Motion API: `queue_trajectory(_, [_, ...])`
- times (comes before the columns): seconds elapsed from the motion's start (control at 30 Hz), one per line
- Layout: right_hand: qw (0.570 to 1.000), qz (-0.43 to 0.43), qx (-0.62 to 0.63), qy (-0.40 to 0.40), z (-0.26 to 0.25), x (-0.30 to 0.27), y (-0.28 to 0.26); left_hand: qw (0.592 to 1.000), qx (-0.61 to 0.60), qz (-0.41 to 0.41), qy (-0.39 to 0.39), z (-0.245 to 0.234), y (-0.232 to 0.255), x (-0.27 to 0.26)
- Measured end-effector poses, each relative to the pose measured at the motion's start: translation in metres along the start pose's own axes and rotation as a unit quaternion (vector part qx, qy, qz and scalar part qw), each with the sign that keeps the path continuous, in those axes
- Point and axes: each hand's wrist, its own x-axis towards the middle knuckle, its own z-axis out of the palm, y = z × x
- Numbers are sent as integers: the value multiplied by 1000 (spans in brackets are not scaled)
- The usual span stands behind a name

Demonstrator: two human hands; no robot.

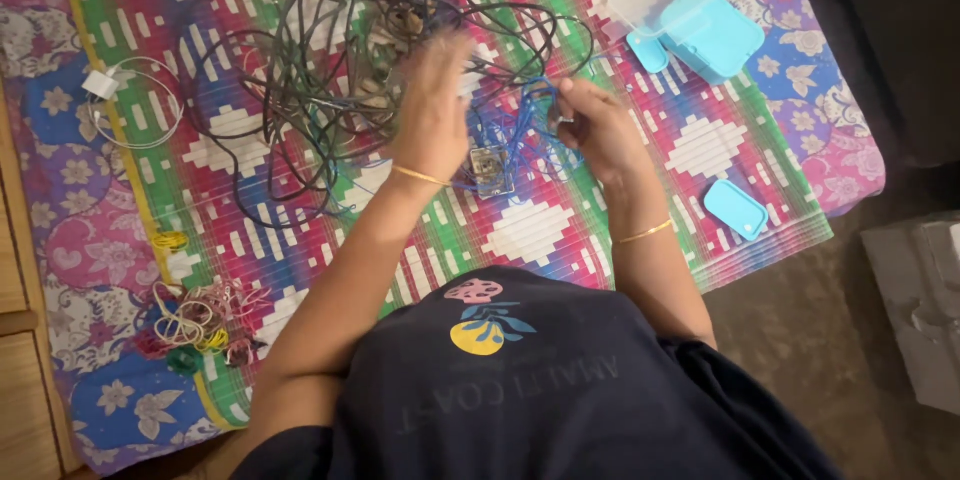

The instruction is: The person untangles and organizes a pile of mixed cables on a patterned mat. They separate blue, green, and black cords by hand, coil them, and place them into small piles. A small electronic device is briefly handled and set aside.

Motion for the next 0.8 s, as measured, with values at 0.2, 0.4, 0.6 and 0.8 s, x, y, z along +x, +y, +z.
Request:
queue_trajectory(0.2, [996,-43,61,-45,5,-3,3,990,-49,21,-127,24,-16,-1])
queue_trajectory(0.4, [993,-52,68,-85,21,-8,4,994,-46,13,-99,32,1,-16])
queue_trajectory(0.6, [971,-132,114,-166,32,-5,19,982,-184,18,-39,22,0,-15])
queue_trajectory(0.8, [943,-125,290,-104,33,0,35,985,-155,68,-46,23,18,-28])
